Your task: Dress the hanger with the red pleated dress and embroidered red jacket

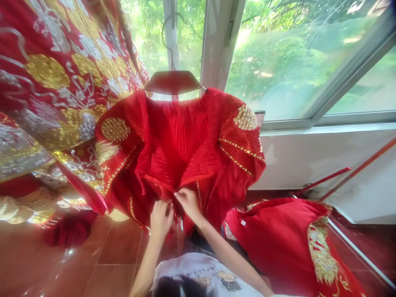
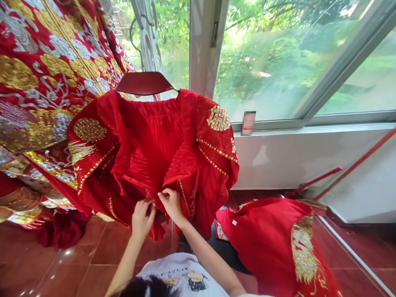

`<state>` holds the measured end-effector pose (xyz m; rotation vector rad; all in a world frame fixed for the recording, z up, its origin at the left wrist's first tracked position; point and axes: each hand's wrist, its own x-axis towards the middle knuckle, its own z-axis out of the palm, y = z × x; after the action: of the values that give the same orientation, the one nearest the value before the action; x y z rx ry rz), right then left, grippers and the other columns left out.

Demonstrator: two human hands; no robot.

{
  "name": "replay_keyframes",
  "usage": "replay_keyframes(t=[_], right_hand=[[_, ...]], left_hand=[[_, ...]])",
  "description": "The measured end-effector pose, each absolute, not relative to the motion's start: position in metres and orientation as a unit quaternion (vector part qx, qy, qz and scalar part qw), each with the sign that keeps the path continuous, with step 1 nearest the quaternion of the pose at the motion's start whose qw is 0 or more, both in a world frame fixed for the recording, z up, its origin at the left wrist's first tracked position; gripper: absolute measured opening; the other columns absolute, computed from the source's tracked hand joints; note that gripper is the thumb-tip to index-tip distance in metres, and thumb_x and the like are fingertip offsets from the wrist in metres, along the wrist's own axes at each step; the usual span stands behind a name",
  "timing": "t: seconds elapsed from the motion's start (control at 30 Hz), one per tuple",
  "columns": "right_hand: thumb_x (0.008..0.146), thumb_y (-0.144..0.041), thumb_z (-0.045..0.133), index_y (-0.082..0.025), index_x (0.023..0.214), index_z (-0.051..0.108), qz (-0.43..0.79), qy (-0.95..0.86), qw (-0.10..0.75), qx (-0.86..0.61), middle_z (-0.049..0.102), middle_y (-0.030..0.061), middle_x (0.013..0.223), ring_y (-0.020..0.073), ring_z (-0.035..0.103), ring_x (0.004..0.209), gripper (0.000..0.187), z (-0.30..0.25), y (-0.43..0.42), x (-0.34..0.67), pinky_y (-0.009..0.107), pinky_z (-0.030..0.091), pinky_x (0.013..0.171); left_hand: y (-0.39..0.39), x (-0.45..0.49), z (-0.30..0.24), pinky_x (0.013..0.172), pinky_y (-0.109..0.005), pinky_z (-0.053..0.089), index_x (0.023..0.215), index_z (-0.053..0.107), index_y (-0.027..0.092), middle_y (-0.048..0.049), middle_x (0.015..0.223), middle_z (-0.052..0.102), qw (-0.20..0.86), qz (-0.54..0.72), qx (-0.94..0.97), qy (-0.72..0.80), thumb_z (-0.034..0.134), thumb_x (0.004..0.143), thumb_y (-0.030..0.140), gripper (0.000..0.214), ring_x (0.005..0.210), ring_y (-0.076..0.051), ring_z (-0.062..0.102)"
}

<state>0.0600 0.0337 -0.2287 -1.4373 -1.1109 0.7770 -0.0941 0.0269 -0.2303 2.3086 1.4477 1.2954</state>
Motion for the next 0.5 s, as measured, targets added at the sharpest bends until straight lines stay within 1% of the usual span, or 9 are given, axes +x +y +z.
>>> replay_keyframes(t=[0.07, 0.1, 0.13, 0.2, 0.27, 0.33, 0.37, 0.43, 0.5], right_hand=[[0.073, -0.033, 0.063, -0.02, 0.059, 0.059, 0.456, -0.436, 0.55, -0.548, 0.058, 0.0002, 0.055, 0.0138, 0.05, 0.053, 0.02, -0.226, 0.015, 0.049, 0.025, 0.036, 0.055], [0.07, -0.036, 0.066, -0.019, 0.057, 0.057, 0.51, -0.422, 0.538, -0.522, 0.055, -0.0013, 0.051, 0.0125, 0.047, 0.05, 0.023, -0.225, 0.005, 0.044, 0.024, 0.034, 0.052], [0.067, -0.038, 0.068, -0.019, 0.056, 0.056, 0.546, -0.41, 0.528, -0.506, 0.052, -0.0026, 0.049, 0.0112, 0.044, 0.048, 0.025, -0.225, -0.003, 0.039, 0.024, 0.031, 0.05], [0.064, -0.042, 0.07, -0.019, 0.052, 0.053, 0.561, -0.388, 0.531, -0.502, 0.046, -0.0044, 0.045, 0.0093, 0.039, 0.046, 0.031, -0.224, -0.016, 0.031, 0.023, 0.027, 0.048], [0.066, -0.047, 0.067, -0.019, 0.049, 0.05, 0.555, -0.367, 0.55, -0.504, 0.043, -0.005, 0.042, 0.0081, 0.036, 0.044, 0.037, -0.223, -0.022, 0.028, 0.023, 0.024, 0.048], [0.067, -0.051, 0.065, -0.019, 0.049, 0.052, 0.575, -0.35, 0.556, -0.488, 0.04, -0.0056, 0.039, 0.007, 0.032, 0.041, 0.04, -0.225, -0.023, 0.027, 0.023, 0.022, 0.046], [0.067, -0.053, 0.065, -0.018, 0.051, 0.053, 0.591, -0.342, 0.553, -0.478, 0.039, -0.006, 0.038, 0.0063, 0.03, 0.039, 0.04, -0.226, -0.023, 0.027, 0.023, 0.02, 0.045], [0.066, -0.053, 0.068, -0.018, 0.051, 0.053, 0.62, -0.309, 0.554, -0.462, 0.038, -0.0067, 0.037, 0.005, 0.026, 0.036, 0.041, -0.229, -0.022, 0.026, 0.022, 0.016, 0.043], [0.062, -0.05, 0.072, -0.019, 0.046, 0.047, 0.632, -0.251, 0.576, -0.453, 0.036, -0.0072, 0.037, 0.004, 0.023, 0.035, 0.042, -0.232, -0.021, 0.024, 0.023, 0.011, 0.042]], left_hand=[[0.021, -0.085, -0.253, 0.082, -0.04, 0.054, 0.096, 0.063, 0.022, -0.0103, 0.097, 0.069, 0.166, 0.377, 0.768, 0.491, 0.052, 0.081, 0.029, 0.02, 0.091, -0.025, 0.066], [0.02, -0.083, -0.261, 0.081, -0.039, 0.054, 0.096, 0.061, 0.02, -0.0111, 0.098, 0.068, 0.208, 0.36, 0.765, 0.491, 0.053, 0.079, 0.029, 0.022, 0.092, -0.026, 0.065], [0.018, -0.082, -0.267, 0.079, -0.038, 0.054, 0.093, 0.06, 0.019, -0.0114, 0.096, 0.067, 0.242, 0.344, 0.763, 0.491, 0.053, 0.077, 0.029, 0.02, 0.09, -0.025, 0.065], [0.014, -0.083, -0.276, 0.073, -0.036, 0.054, 0.083, 0.057, 0.019, -0.0098, 0.086, 0.065, 0.291, 0.315, 0.758, 0.492, 0.05, 0.078, 0.029, 0.013, 0.081, -0.024, 0.065], [0.01, -0.083, -0.282, 0.068, -0.034, 0.053, 0.083, 0.054, 0.019, -0.0072, 0.079, 0.063, 0.306, 0.315, 0.737, 0.514, 0.045, 0.08, 0.028, 0.012, 0.073, -0.021, 0.063], [0.008, -0.08, -0.287, 0.064, -0.031, 0.051, 0.089, 0.052, 0.019, -0.005, 0.076, 0.062, 0.304, 0.306, 0.72, 0.543, 0.04, 0.084, 0.025, 0.014, 0.068, -0.019, 0.062], [0.008, -0.078, -0.289, 0.063, -0.03, 0.05, 0.087, 0.052, 0.019, -0.0043, 0.074, 0.061, 0.303, 0.289, 0.721, 0.553, 0.038, 0.085, 0.023, 0.015, 0.066, -0.018, 0.061], [0.012, -0.071, -0.293, 0.06, -0.028, 0.048, 0.071, 0.05, 0.019, -0.0031, 0.065, 0.058, 0.299, 0.241, 0.735, 0.56, 0.039, 0.082, 0.016, 0.016, 0.06, -0.016, 0.058], [0.017, -0.062, -0.298, 0.058, -0.028, 0.045, 0.056, 0.041, 0.02, -0.0025, 0.057, 0.053, 0.296, 0.207, 0.75, 0.555, 0.042, 0.075, 0.009, 0.023, 0.057, -0.016, 0.056]])
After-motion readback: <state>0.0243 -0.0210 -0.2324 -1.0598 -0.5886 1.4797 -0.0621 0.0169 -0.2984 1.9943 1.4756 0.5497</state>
